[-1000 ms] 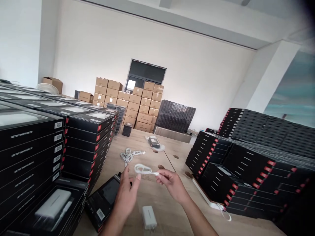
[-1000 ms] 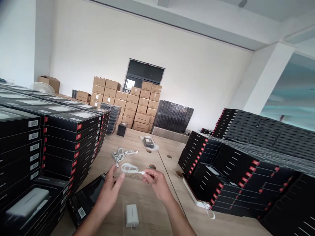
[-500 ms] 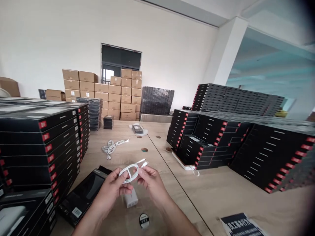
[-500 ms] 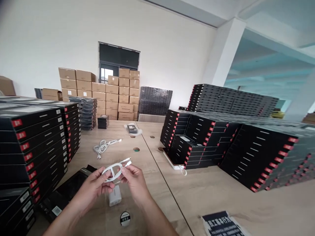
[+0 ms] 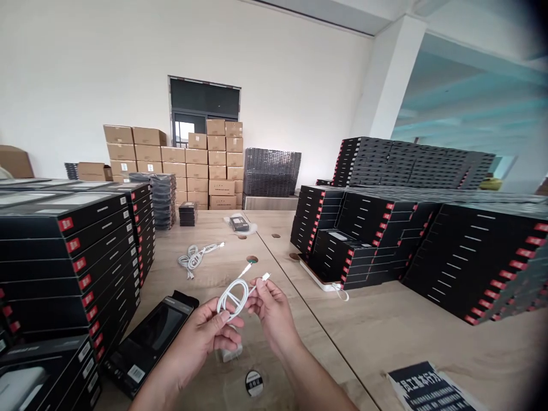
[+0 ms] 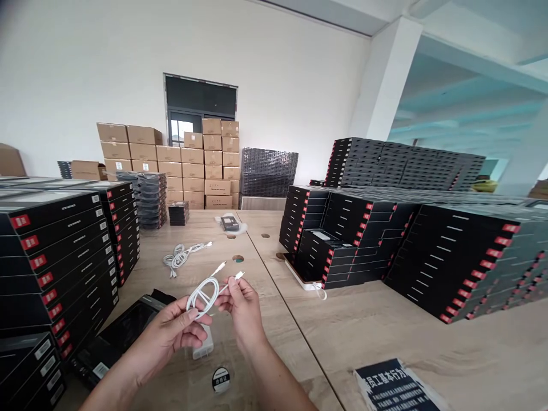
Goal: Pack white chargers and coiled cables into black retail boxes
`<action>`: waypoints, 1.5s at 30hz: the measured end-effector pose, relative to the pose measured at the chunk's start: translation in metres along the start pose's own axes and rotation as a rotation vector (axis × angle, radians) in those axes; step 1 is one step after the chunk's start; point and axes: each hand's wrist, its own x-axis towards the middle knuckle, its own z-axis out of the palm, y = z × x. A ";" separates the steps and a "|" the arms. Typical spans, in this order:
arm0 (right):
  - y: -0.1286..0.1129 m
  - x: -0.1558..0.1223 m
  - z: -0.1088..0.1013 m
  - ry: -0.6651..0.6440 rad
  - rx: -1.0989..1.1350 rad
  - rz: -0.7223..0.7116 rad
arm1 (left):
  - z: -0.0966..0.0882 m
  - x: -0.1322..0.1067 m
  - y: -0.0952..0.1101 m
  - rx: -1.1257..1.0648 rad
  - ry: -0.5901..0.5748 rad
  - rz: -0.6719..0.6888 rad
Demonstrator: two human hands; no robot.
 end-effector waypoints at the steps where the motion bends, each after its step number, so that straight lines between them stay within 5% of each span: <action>1: -0.001 0.000 0.000 -0.004 -0.019 -0.013 | 0.000 0.000 0.000 0.002 0.002 0.000; 10: -0.003 -0.002 0.002 -0.157 -0.339 -0.125 | 0.000 0.004 -0.006 0.047 0.110 0.027; 15: -0.006 0.002 -0.007 -0.158 -0.737 -0.114 | 0.001 0.007 -0.012 0.203 0.147 0.158; 19: -0.010 -0.001 -0.011 -0.346 -1.073 -0.218 | 0.001 0.009 -0.015 0.198 0.172 0.164; 22: -0.013 -0.006 -0.007 -0.458 -1.114 -0.359 | 0.002 0.010 -0.015 0.139 0.133 0.072; 25: -0.015 -0.009 -0.002 -0.399 -1.084 -0.456 | 0.001 0.009 -0.012 0.074 0.141 0.004; 29: -0.014 -0.011 0.001 -0.139 -1.065 -0.604 | 0.000 0.009 -0.013 0.133 0.206 0.021; 32: -0.011 -0.012 0.003 -0.155 -1.071 -0.646 | 0.001 0.010 -0.016 0.234 0.188 0.022; 35: -0.009 -0.011 0.006 -0.163 -0.857 -0.529 | 0.003 0.010 -0.017 0.215 0.162 0.004; 40: -0.011 -0.004 0.005 0.024 -0.170 -0.286 | 0.005 0.011 -0.010 0.040 0.148 0.035; 45: -0.021 -0.002 0.001 -0.105 0.029 -0.121 | -0.002 0.011 -0.009 0.216 0.300 0.120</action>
